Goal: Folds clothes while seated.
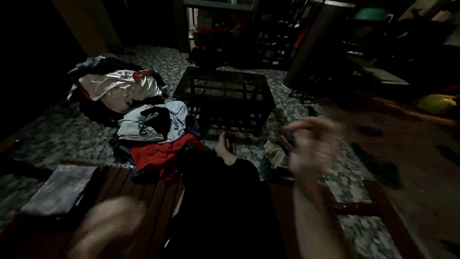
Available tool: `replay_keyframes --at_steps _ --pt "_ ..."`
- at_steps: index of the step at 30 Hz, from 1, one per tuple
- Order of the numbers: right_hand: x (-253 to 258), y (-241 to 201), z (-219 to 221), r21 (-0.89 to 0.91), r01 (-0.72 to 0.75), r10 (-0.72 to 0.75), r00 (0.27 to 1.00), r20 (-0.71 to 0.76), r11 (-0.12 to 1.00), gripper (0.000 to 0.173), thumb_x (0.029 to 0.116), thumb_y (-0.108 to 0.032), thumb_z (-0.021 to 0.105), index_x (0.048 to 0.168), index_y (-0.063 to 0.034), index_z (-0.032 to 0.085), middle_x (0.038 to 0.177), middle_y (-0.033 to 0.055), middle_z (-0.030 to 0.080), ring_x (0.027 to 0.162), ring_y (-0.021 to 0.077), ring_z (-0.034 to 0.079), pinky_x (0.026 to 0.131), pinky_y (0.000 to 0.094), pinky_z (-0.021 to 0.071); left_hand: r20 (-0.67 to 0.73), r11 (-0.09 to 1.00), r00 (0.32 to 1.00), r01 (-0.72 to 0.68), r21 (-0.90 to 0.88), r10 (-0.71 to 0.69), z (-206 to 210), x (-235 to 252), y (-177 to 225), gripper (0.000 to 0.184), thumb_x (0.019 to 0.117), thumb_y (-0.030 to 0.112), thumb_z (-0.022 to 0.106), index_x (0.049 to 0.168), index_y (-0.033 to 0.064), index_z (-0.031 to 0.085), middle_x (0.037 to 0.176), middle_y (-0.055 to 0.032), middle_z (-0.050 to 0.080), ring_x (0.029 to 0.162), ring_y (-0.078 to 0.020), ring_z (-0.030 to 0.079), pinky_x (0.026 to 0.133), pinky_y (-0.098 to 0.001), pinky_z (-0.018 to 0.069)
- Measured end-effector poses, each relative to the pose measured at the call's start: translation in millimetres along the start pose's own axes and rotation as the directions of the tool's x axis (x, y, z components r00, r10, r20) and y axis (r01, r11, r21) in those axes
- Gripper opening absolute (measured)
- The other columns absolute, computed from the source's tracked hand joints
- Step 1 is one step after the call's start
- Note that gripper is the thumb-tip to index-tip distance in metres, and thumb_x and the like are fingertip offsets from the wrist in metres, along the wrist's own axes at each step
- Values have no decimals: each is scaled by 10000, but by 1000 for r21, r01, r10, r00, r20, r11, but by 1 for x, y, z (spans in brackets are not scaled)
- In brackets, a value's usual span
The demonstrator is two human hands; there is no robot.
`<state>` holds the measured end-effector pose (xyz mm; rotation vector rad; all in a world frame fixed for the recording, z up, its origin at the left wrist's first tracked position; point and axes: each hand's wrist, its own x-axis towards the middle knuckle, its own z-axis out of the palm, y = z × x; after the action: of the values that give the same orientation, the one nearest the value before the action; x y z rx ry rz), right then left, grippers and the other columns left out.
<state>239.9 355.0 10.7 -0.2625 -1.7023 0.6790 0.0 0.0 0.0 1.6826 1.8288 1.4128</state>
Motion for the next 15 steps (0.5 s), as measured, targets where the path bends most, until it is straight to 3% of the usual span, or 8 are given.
replay_keyframes --at_steps 1,2,4,6,9,11,13,15 --pt "-12 39 21 -113 -203 211 976 58 973 234 1035 -148 565 1246 -54 607 1074 43 698 934 112 684 830 321 597 47 995 995 81 60 -84 32 8 -58 425 1077 360 475 1377 70 556 1317 -113 630 1216 -180 611 1046 -373 507" --pt "-22 79 42 -220 -366 399 908 129 904 260 1021 -119 590 1235 23 629 1116 142 702 945 193 697 846 388 599 129 957 950 276 91 -286 60 6 -102 530 1060 371 495 1462 26 484 1390 -184 587 1256 -268 599 1066 -447 498" --pt "-45 151 85 -369 -527 629 735 253 765 273 1027 -143 588 1236 18 659 1191 184 694 1043 262 689 936 448 566 312 730 665 658 186 -679 99 -10 -158 700 1029 458 566 1552 36 368 1435 -241 549 1294 -379 576 1090 -561 465" --pt "-67 200 128 -488 -556 737 555 386 673 343 1030 -249 588 1297 -42 648 1314 166 653 1205 272 638 1059 461 505 380 634 521 716 293 -765 123 -27 -190 770 955 497 677 1510 30 418 1343 -265 597 1236 -420 598 1061 -602 468" --pt "-96 216 172 -648 -474 798 261 543 596 739 968 -430 679 1547 -54 415 1586 241 385 1451 366 410 1216 529 296 441 702 559 648 297 -702 132 -34 -202 659 978 385 686 1480 23 460 1258 -235 660 1176 -369 650 1045 -554 491" --pt "-102 214 185 -740 -353 813 123 570 572 867 908 -481 745 1561 -41 382 1538 252 446 1425 375 448 1185 537 349 416 750 646 644 152 -640 124 -25 -201 509 1018 230 625 1461 12 500 1340 -217 622 1243 -314 615 1101 -497 463" --pt "-92 214 185 -768 -291 814 73 577 571 609 903 -338 777 1389 -20 596 1430 240 558 1382 397 480 1158 577 352 360 734 693 678 -32 -625 105 -9 -202 322 1036 202 572 1309 30 562 1230 -153 646 1118 -230 647 993 -450 529" --pt "-56 209 163 -753 -295 804 109 585 588 432 946 -213 719 1330 -29 644 1420 247 562 1383 433 464 1143 615 363 381 763 718 645 -51 -582 76 14 -206 365 1008 297 617 1285 62 579 1185 -107 662 1074 -181 657 954 -414 552"
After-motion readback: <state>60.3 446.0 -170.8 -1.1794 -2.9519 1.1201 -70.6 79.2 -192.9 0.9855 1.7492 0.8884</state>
